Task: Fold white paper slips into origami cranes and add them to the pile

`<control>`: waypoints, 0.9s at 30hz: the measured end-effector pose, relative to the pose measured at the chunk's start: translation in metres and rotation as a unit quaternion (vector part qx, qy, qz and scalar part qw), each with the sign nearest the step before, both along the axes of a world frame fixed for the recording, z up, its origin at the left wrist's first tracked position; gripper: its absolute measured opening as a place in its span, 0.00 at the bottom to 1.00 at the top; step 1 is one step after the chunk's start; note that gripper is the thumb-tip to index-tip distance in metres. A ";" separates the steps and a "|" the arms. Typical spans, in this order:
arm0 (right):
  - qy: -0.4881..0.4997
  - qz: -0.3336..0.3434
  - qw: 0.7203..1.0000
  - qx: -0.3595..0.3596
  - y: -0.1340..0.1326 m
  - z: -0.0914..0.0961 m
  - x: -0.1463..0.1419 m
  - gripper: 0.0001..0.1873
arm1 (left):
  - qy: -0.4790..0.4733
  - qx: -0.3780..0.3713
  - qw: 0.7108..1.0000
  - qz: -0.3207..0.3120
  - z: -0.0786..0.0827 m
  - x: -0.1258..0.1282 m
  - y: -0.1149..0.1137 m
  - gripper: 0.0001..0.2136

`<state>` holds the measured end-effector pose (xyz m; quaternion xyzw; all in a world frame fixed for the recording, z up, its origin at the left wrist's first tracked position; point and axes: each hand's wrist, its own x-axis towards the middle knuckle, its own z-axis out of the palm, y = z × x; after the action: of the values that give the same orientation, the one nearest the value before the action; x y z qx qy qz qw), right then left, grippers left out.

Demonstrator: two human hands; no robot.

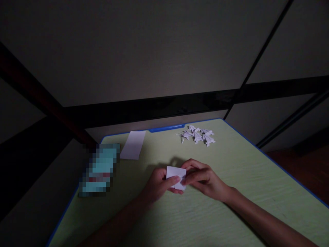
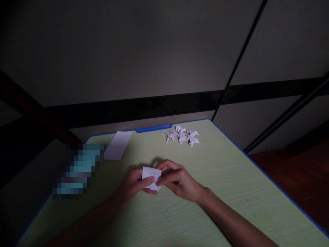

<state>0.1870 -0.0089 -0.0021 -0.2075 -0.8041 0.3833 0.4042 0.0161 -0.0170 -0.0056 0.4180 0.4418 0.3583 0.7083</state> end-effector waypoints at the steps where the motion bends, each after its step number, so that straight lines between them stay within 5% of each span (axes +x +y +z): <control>1: -0.007 0.001 1.000 0.010 0.000 0.000 0.000 0.09 | 0.001 0.003 1.000 -0.001 0.000 0.000 0.000 0.13; 8: -0.023 0.002 1.000 0.019 -0.001 0.000 0.001 0.09 | 0.013 0.028 1.000 0.002 0.001 0.002 -0.002 0.12; 16: 0.061 -0.070 0.981 -0.171 -0.003 0.003 -0.009 0.05 | 0.041 0.074 0.993 0.080 0.001 0.005 -0.007 0.12; 20: 0.003 -0.095 0.961 -0.259 -0.006 0.001 -0.015 0.12 | 0.055 0.085 0.989 0.108 0.003 0.007 -0.008 0.10; 27: -0.047 -0.065 0.959 -0.271 -0.011 -0.005 -0.018 0.17 | 0.081 0.106 0.983 0.128 0.004 0.007 -0.010 0.09</control>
<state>0.1692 -0.0196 -0.0073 -0.3788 -0.6730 0.5496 0.3186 0.0232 -0.0266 -0.0019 0.4579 0.5071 0.4559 0.5704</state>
